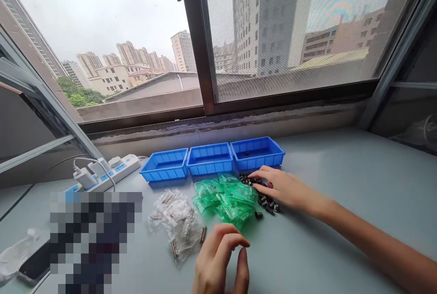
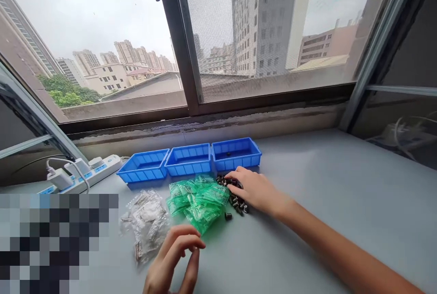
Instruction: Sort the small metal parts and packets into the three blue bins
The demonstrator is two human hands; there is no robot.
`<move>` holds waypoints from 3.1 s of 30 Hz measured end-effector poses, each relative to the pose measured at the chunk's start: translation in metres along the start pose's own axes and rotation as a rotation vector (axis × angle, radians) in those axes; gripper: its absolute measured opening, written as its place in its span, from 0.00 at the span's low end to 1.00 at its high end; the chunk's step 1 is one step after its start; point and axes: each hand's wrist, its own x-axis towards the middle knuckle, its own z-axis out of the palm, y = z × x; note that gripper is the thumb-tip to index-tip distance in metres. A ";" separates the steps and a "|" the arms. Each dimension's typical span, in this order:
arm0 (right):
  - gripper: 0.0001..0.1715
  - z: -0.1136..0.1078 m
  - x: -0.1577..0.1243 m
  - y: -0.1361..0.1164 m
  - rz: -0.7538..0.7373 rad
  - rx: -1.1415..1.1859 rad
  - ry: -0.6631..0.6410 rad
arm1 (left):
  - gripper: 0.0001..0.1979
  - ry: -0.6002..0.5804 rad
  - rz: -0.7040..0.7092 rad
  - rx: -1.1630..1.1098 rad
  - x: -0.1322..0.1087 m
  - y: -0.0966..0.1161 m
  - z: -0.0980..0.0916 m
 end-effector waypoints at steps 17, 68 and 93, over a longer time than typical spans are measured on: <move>0.11 -0.002 -0.004 -0.013 0.049 0.132 0.144 | 0.08 -0.031 -0.252 -0.012 0.005 0.010 -0.007; 0.12 0.014 -0.032 -0.071 0.033 1.153 -0.082 | 0.06 0.080 -0.246 0.215 0.009 0.006 -0.013; 0.16 -0.004 0.012 0.035 0.018 0.041 0.475 | 0.06 0.009 -0.211 0.203 0.008 0.002 -0.016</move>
